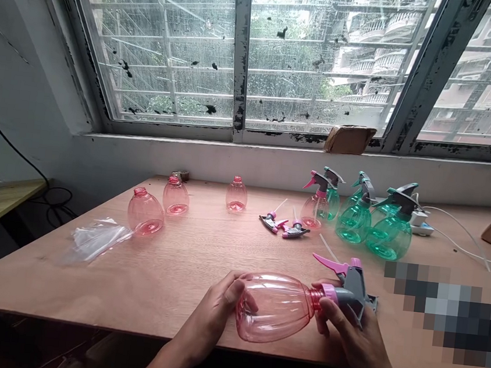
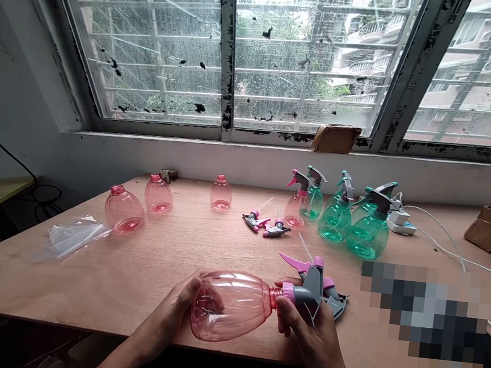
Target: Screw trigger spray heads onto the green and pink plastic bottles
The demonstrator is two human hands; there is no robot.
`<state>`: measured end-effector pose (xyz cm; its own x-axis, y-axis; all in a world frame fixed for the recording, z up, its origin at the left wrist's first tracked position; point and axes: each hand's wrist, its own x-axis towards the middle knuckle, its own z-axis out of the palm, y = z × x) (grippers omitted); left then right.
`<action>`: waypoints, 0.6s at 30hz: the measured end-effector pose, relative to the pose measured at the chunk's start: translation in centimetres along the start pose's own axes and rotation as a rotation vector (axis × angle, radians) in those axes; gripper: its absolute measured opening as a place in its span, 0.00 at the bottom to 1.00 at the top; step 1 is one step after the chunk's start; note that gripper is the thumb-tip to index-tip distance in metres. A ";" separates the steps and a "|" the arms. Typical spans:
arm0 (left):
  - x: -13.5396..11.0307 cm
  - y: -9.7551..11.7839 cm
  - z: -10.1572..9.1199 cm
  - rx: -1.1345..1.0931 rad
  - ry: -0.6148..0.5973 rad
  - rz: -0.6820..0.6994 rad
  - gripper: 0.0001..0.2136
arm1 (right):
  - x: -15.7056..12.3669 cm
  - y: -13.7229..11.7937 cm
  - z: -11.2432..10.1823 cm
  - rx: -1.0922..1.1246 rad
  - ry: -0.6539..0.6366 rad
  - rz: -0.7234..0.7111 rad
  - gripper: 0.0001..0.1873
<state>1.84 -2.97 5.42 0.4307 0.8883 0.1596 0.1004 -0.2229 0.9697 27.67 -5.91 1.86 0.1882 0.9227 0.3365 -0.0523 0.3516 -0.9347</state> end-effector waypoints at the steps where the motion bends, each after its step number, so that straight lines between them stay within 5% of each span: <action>1: 0.0 0.0 0.0 -0.001 -0.004 -0.005 0.27 | 0.0 0.1 0.0 0.008 -0.001 -0.001 0.14; 18: -0.2 0.4 -0.1 -0.026 -0.071 -0.056 0.29 | -0.3 0.2 0.3 -0.019 -0.044 0.014 0.18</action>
<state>1.72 -3.21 5.77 0.4873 0.8683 0.0928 0.1033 -0.1628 0.9812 27.34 -6.06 1.61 0.1442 0.9337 0.3279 -0.0357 0.3360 -0.9412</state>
